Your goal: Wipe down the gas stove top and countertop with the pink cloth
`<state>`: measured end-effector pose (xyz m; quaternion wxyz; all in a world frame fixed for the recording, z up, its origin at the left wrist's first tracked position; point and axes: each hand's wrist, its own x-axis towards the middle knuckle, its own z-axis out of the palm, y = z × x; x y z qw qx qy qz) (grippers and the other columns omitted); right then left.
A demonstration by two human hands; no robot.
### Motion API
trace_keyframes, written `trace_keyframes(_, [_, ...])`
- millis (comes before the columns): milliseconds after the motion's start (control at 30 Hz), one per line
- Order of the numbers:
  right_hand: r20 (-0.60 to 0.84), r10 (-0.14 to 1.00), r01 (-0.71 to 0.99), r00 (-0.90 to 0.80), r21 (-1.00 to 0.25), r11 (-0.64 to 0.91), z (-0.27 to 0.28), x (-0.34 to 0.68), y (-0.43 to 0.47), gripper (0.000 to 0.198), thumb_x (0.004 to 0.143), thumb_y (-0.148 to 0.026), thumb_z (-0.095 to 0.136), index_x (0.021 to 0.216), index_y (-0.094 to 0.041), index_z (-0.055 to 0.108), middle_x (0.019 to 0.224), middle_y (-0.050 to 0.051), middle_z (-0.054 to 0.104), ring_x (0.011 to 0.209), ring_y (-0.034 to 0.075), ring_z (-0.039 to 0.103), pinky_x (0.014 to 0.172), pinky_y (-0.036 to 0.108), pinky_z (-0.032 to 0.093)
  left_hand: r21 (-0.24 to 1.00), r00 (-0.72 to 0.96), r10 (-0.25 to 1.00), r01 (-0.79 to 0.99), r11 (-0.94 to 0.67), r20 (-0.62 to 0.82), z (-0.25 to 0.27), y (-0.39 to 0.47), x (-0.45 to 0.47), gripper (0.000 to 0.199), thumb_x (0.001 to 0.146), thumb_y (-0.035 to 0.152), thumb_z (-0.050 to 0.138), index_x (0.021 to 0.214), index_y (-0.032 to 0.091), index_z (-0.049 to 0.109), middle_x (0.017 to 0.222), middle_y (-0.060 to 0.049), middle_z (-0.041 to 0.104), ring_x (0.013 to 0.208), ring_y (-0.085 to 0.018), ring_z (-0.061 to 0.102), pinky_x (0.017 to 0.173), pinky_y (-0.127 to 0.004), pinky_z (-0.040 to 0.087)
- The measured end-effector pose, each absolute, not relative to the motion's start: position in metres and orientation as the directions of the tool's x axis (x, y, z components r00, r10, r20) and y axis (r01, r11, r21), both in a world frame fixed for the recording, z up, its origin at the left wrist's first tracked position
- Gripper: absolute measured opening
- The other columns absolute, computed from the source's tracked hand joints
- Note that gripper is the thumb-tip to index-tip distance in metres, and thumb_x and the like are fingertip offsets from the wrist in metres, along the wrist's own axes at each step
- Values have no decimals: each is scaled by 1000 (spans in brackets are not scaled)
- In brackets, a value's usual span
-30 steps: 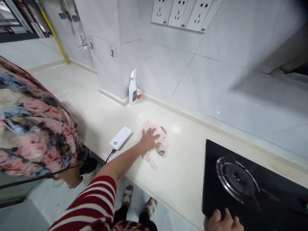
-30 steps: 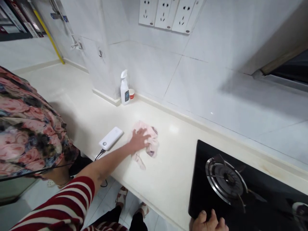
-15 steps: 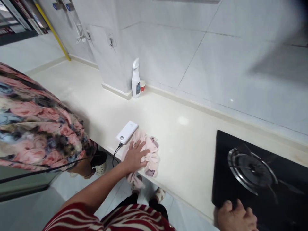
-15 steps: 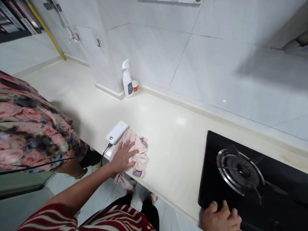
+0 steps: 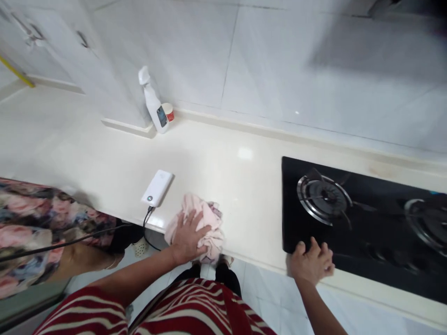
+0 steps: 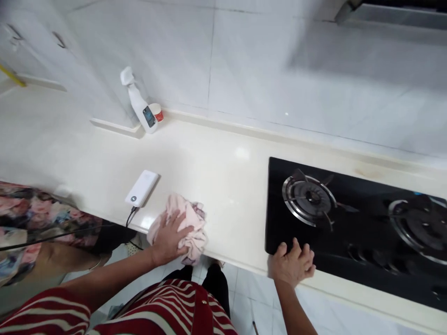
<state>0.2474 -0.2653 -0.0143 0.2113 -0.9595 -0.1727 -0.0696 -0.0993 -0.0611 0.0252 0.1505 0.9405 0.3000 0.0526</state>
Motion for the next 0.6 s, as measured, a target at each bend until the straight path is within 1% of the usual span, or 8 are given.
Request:
trace_keyframes(100, [207, 304, 362, 930, -378, -852, -14, 248, -265, 54, 94, -47, 35, 139, -23, 54, 156, 17, 38, 148, 35, 25, 114, 66, 20, 373, 903, 428, 414, -830, -51, 27, -89, -53, 72, 77, 64, 66, 142, 37, 52, 164, -11, 28, 148, -45, 23, 114, -69, 10])
trace_keyframes(200, [204, 292, 350, 934, -381, -856, -16, 249, -265, 54, 94, -48, 36, 138, -23, 54, 156, 17, 39, 148, 34, 26, 114, 65, 20, 422, 972, 228, 233, -876, -64, 30, -119, 0, 74, 79, 67, 64, 144, 34, 50, 166, -12, 22, 151, -44, 16, 116, -68, 7])
trace_keyframes(267, [217, 289, 354, 932, -388, -851, -18, 250, -266, 55, 94, -49, 36, 138, -22, 55, 156, 18, 39, 148, 35, 26, 114, 65, 20, 437, 993, 111, 119, -891, -44, 29, -136, 33, 69, 80, 59, 67, 141, 31, 52, 167, -13, 20, 151, -44, 14, 117, -67, 6])
trace_keyframes(333, [237, 294, 369, 926, -397, -840, -21, 252, -267, 55, 94, -49, 36, 138, -22, 55, 155, 18, 40, 148, 35, 27, 114, 66, 20, 442, 1000, 27, 30, -897, -12, 27, -147, 58, 64, 81, 50, 70, 139, 27, 55, 167, -15, 19, 152, -44, 13, 117, -66, 4])
trace_keyframes(400, [253, 300, 383, 920, -409, -828, -23, 255, -267, 55, 94, -50, 37, 136, -22, 56, 154, 18, 41, 147, 37, 29, 113, 68, 21, 457, 1000, -26, -24, -889, 1, 26, -150, 72, 65, 79, 46, 72, 138, 24, 55, 167, -16, 18, 152, -44, 12, 118, -65, 3])
trace_keyframes(467, [280, 309, 406, 909, -424, -809, -22, 258, -267, 54, 94, -51, 37, 133, -21, 59, 152, 19, 43, 145, 38, 31, 111, 70, 22, 506, 997, -70, -49, -861, -22, 30, -145, 73, 70, 77, 45, 75, 140, 25, 53, 167, -14, 18, 153, -42, 10, 120, -63, 3])
trace_keyframes(533, [348, 313, 449, 884, -443, -776, -17, 256, -269, 54, 93, -53, 40, 129, -20, 61, 150, 20, 43, 143, 40, 34, 109, 70, 24, 594, 994, -92, -43, -804, -52, 38, -132, 62, 79, 78, 47, 74, 148, 25, 44, 167, -13, 20, 154, -38, 12, 122, -60, 6])
trace_keyframes(600, [428, 356, 540, 831, -466, -700, -6, 244, -272, 54, 93, -53, 43, 128, -17, 61, 149, 22, 41, 140, 40, 37, 108, 68, 28, 695, 997, -58, -3, -719, -56, 48, -116, 41, 85, 83, 50, 68, 155, 24, 32, 164, -13, 29, 153, -32, 21, 124, -55, 14])
